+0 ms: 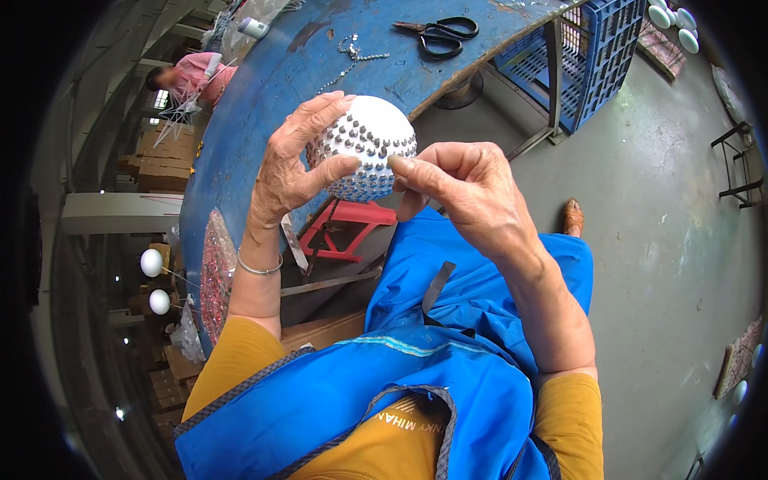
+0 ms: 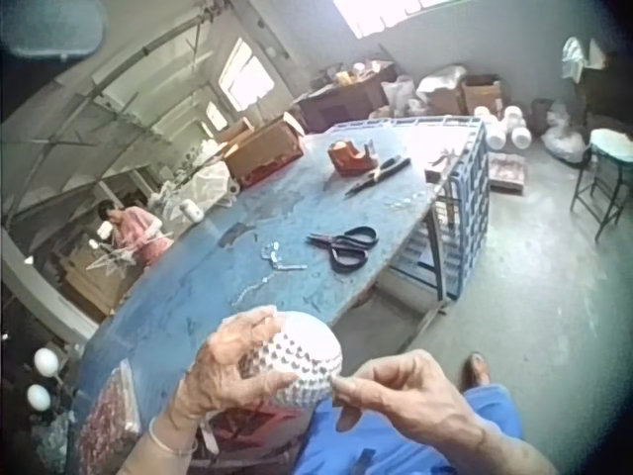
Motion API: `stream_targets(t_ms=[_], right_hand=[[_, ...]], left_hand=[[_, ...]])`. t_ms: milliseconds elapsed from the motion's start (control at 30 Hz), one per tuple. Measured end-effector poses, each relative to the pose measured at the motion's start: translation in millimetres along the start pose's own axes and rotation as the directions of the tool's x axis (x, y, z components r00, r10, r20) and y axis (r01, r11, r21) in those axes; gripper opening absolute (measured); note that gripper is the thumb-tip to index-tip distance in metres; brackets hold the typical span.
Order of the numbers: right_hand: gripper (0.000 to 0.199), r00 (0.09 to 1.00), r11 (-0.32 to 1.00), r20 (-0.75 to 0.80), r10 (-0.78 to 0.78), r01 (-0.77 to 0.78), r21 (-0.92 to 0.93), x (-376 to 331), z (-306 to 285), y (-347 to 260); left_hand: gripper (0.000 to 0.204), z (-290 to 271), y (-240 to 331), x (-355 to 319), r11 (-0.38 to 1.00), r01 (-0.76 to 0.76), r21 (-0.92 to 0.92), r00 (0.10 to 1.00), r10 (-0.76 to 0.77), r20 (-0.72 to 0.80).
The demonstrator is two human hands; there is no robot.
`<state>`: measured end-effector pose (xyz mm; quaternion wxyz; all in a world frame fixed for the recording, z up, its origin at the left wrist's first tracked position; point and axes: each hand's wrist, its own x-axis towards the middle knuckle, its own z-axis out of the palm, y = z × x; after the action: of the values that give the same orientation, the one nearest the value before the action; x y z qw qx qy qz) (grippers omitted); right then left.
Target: Decorating a white spherical object by manually applying a string of metallic studs.
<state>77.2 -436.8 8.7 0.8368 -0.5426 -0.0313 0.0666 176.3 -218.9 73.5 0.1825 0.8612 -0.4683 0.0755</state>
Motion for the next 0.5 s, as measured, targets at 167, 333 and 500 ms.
stream_targets(t_ms=[167, 333, 500], right_hand=[[0.027, 0.999, 0.998, -0.016, -0.049, 0.049, 0.028, 4.0, -2.0, 1.0], [0.025, 0.996, 0.996, -0.04, -0.08, 0.081, 0.031, 3.8, -3.8, 1.8], [0.025, 0.999, 0.999, -0.027, -0.045, 0.045, 0.014, 5.9, -2.9, 2.3]], left_hand=[[0.053, -3.2, -2.1, -2.6, 0.996, 0.076, -0.056, 0.992, -0.081, -0.1], [0.05, 3.1, -7.8, -6.8, 0.984, 0.072, -0.161, 0.994, -0.083, -0.066], [0.048, 1.9, -1.1, -4.3, 1.0, 0.009, -0.017, 0.998, -0.01, -0.061]])
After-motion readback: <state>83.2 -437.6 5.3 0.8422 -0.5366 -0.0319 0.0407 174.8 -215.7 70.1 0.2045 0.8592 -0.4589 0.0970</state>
